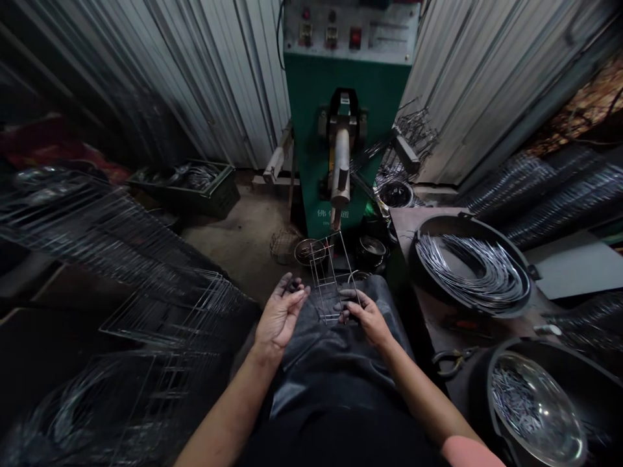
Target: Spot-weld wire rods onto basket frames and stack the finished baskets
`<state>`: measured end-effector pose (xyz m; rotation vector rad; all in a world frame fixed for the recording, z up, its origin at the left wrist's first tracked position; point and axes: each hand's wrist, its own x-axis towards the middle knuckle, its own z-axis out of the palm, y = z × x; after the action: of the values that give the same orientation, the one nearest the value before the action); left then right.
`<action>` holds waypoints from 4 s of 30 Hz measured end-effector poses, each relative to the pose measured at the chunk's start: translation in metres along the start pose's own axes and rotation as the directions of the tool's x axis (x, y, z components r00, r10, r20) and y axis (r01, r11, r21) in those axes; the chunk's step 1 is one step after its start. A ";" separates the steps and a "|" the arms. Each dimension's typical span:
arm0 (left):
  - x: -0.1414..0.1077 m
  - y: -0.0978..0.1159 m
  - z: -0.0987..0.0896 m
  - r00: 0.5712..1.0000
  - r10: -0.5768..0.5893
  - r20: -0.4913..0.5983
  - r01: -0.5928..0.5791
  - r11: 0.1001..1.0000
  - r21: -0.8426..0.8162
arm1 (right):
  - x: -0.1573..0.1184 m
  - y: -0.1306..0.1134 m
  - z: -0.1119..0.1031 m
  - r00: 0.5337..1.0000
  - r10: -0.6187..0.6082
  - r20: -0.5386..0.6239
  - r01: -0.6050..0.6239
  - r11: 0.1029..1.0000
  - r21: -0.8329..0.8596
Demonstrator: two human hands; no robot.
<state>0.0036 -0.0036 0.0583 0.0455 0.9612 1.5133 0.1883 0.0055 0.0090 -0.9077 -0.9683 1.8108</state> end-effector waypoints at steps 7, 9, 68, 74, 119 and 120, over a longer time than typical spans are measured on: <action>0.005 0.000 -0.003 1.000 0.009 -0.018 -0.009 1.000 -0.024 | -0.001 0.001 -0.001 1.000 -0.006 -0.020 0.006 1.000 -0.021; 0.007 0.000 -0.005 1.000 0.012 -0.019 -0.013 0.999 -0.048 | -0.001 0.002 -0.001 1.000 -0.012 -0.022 0.011 0.999 -0.031; 0.007 0.007 -0.010 0.997 -0.072 -0.039 0.068 0.994 -0.086 | -0.005 0.000 0.007 0.999 -0.016 -0.036 0.015 0.999 -0.039; 0.002 0.002 -0.013 0.983 0.109 0.147 -0.119 0.991 0.059 | -0.004 0.002 0.006 0.999 -0.027 -0.031 0.026 0.999 -0.040; 0.011 -0.006 -0.028 0.993 0.091 0.070 -0.096 0.992 0.081 | -0.012 0.001 0.008 0.997 -0.068 -0.038 0.067 0.997 -0.048; 0.011 -0.006 -0.028 0.994 0.087 0.065 -0.092 0.993 0.080 | -0.012 0.001 0.007 0.997 -0.068 -0.040 0.067 0.997 -0.044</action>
<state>-0.0096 -0.0102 0.0312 0.1959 0.9830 1.5445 0.1859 -0.0076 0.0138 -0.9245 -1.0026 1.7139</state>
